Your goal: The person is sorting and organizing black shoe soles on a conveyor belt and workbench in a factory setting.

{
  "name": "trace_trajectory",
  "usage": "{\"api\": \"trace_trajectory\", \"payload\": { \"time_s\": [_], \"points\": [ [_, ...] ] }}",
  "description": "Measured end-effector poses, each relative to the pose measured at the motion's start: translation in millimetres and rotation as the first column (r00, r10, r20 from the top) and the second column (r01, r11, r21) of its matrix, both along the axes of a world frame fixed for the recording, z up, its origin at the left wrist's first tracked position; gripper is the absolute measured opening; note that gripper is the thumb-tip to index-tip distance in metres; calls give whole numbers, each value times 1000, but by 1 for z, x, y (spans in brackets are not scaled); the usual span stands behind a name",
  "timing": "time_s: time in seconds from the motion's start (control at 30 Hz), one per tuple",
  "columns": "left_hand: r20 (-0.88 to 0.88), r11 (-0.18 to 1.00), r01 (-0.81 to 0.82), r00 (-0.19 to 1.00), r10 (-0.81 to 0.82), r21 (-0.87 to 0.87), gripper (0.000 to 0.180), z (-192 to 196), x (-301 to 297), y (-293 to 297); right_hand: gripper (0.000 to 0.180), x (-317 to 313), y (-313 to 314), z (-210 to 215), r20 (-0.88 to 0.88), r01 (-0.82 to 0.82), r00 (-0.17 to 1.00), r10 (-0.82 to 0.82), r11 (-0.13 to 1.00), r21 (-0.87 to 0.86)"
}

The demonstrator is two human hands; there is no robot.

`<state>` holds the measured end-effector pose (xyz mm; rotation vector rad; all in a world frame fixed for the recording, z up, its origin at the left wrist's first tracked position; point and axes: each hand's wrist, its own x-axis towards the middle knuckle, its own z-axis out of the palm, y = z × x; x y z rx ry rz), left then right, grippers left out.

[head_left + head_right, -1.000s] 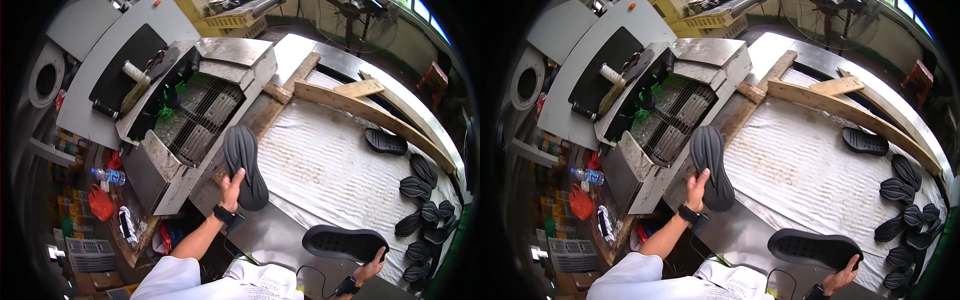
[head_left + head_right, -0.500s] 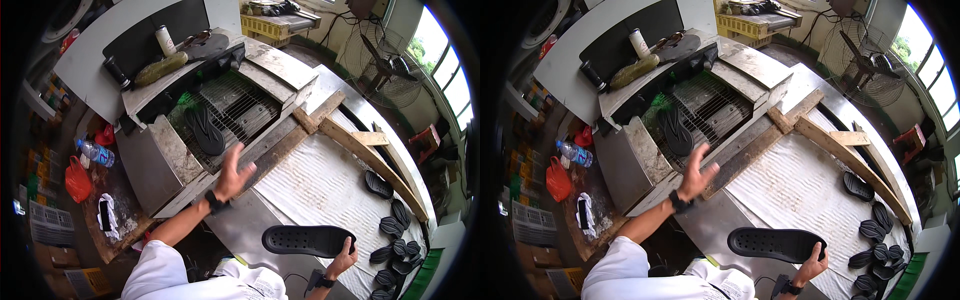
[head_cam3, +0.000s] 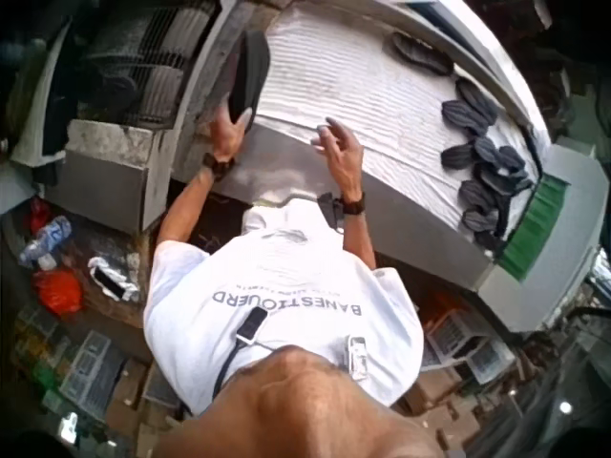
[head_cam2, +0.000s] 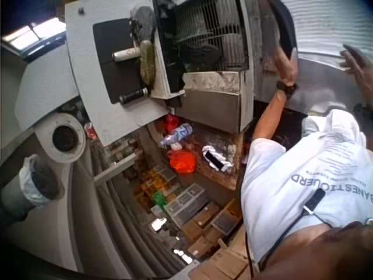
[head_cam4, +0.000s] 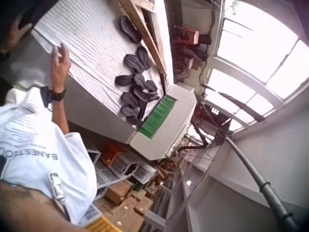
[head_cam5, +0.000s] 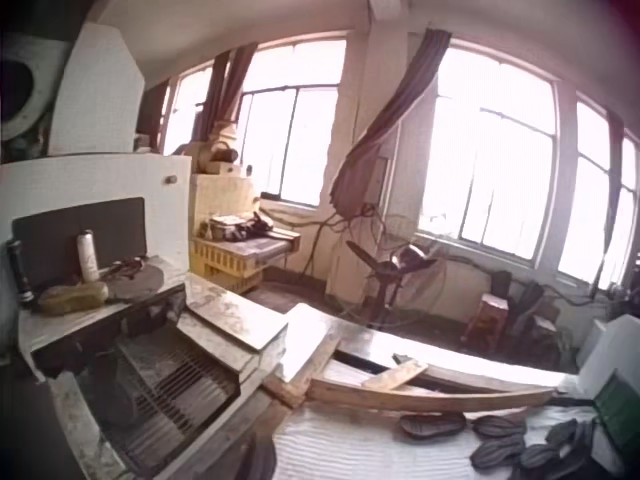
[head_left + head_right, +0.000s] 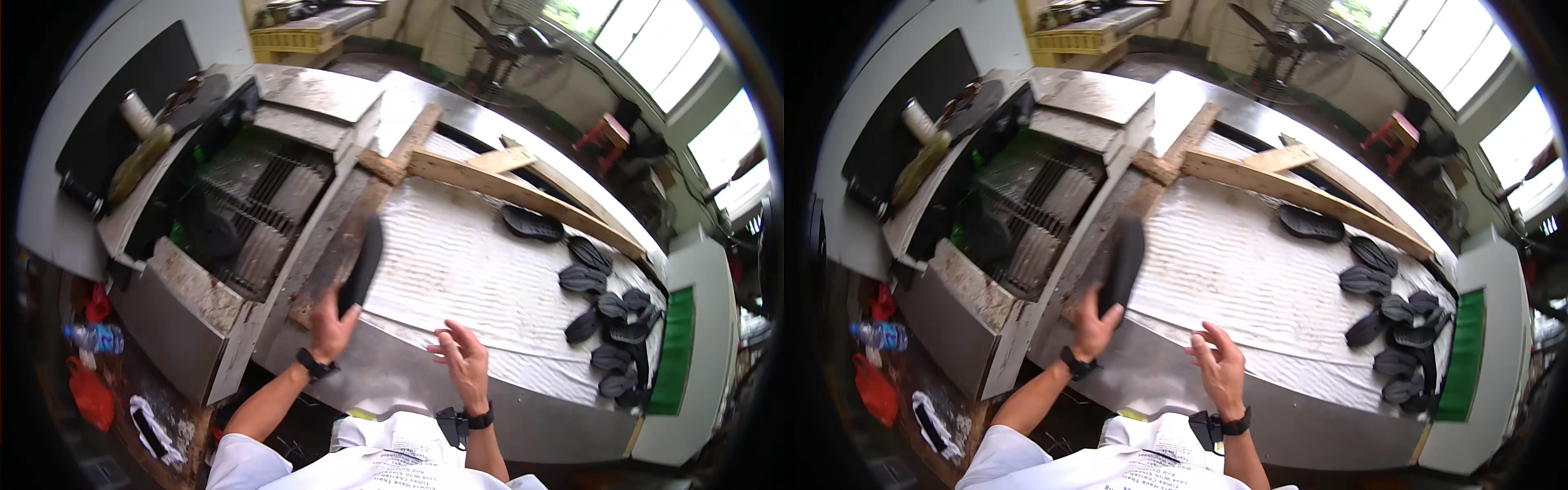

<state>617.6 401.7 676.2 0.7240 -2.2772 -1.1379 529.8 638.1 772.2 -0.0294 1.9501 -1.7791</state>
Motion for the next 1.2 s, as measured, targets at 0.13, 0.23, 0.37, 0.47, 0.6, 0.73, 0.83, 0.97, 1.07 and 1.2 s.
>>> {"api": "trace_trajectory", "payload": {
  "time_s": [0.13,0.23,0.37,0.47,0.6,0.73,0.83,0.97,1.07,1.2],
  "points": [
    [-255,948,-124,946,202,293,41,-30,-54,-152,40,9,28,-33,-238,-20,965,108,938,346],
    [-325,915,-319,863,388,247,53,-61,-67,-301,39,19,51,-58,-218,-1,971,98,914,406],
    [-8,647,-556,761,648,-521,80,-62,-35,-429,39,26,79,-71,-162,-23,982,101,903,428],
    [-291,662,-475,879,377,-579,53,-73,-98,-286,37,24,127,-89,-115,80,993,-17,822,565],
    [-245,957,-22,968,-52,-289,33,-4,-136,-81,35,5,155,-107,-135,93,991,-14,795,600],
    [4,969,244,970,-244,-44,31,-71,-182,45,36,-29,156,-120,-26,-28,998,53,815,579],
    [29,951,295,954,-299,94,33,-99,-239,115,36,-50,168,-137,-23,-31,998,51,846,532],
    [58,929,280,952,-302,241,34,-135,-312,159,33,-69,200,-156,23,-10,1000,-2,868,497],
    [82,925,270,950,-301,268,36,-163,-381,182,31,-80,243,-177,45,25,997,-58,852,522],
    [-21,942,238,971,-240,235,53,-222,-450,173,32,-89,288,-193,89,86,982,-164,820,565]
  ]
}}
